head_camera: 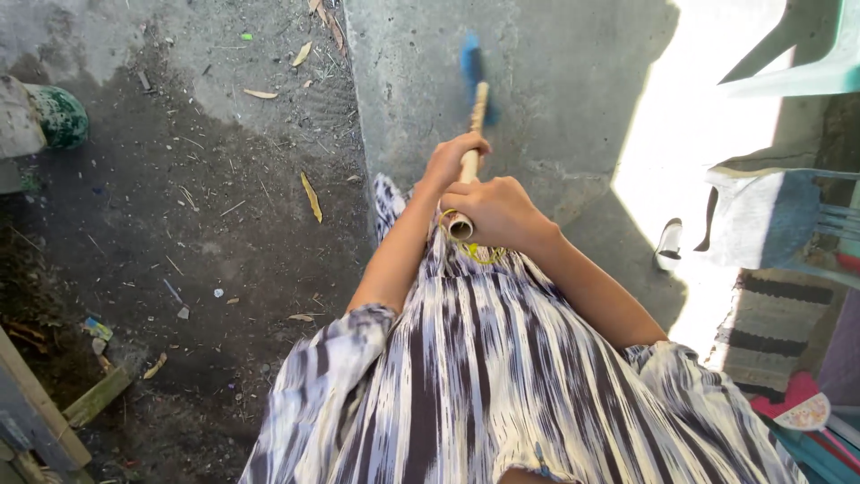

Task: Sweeping and cleaning an outdoor backyard area with a broom.

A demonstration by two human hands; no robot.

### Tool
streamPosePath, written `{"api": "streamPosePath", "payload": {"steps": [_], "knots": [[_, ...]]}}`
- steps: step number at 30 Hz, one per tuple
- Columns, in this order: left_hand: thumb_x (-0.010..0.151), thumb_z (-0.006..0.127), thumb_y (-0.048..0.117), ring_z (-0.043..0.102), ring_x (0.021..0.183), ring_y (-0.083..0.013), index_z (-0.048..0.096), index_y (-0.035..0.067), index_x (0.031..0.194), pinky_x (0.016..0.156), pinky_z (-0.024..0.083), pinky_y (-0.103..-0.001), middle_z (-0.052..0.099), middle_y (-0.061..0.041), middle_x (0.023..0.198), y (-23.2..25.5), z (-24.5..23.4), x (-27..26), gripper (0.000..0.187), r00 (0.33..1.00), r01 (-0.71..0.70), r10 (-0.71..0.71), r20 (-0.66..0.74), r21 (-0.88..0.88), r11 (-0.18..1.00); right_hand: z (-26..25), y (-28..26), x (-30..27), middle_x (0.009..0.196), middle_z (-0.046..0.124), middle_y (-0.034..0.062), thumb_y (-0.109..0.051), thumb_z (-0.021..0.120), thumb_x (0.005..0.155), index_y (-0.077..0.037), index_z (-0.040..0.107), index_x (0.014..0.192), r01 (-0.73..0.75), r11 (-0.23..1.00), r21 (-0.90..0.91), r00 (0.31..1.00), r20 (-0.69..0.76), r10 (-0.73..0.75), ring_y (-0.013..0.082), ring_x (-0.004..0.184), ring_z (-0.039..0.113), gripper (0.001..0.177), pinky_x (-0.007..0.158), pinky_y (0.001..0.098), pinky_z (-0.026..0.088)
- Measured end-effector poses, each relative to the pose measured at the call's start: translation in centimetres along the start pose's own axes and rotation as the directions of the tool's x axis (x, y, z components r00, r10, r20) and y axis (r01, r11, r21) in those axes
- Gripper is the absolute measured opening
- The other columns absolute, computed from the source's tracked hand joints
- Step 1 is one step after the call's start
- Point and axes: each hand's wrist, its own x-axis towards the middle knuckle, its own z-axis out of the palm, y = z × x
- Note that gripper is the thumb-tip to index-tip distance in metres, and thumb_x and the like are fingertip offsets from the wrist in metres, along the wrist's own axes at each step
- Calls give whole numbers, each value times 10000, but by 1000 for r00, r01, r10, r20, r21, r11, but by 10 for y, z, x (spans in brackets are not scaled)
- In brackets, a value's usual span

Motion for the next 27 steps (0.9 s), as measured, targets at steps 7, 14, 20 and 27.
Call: {"api": "streamPosePath", "payload": {"steps": [7, 14, 20, 27], "knots": [[704, 783, 177, 639, 1089, -175, 701, 219, 865, 918, 348, -464, 711, 53, 985, -9, -108, 16, 186, 951, -206, 308, -6, 732, 650, 8, 41, 45, 1072, 749, -38, -293, 748, 957, -118, 693, 926, 69, 905, 421, 976, -214, 25, 219, 746, 708, 185, 679, 335, 566], [711, 817, 225, 690, 971, -209, 727, 204, 875, 971, 344, -512, 744, 15, 878, 70, -103, 105, 188, 910, -328, 398, 112, 782, 530, -73, 92, 54, 1139, 746, 38, -227, 761, 956, -73, 692, 984, -25, 660, 751, 927, -229, 296, 197, 957, 704, 171, 850, 296, 571], [742, 755, 209, 698, 942, -205, 729, 163, 954, 930, 382, -420, 755, -2, 920, 154, -95, 173, 218, 793, -609, 466, 392, 500, 615, -146, 69, 119, 945, 762, -38, -300, 775, 855, -192, 727, 948, -338, 901, 270, 897, -197, 396, 177, 732, 738, 151, 666, 330, 577], [988, 689, 265, 607, 832, -189, 779, 60, 1036, 699, 466, -313, 693, -79, 971, 71, -144, 263, 229, 925, 261, -169, 341, -244, 934, -84, 110, 223, 868, 695, -28, -252, 773, 776, -237, 688, 935, -310, 949, 48, 940, -131, 314, 245, 726, 715, 181, 600, 414, 534]]}}
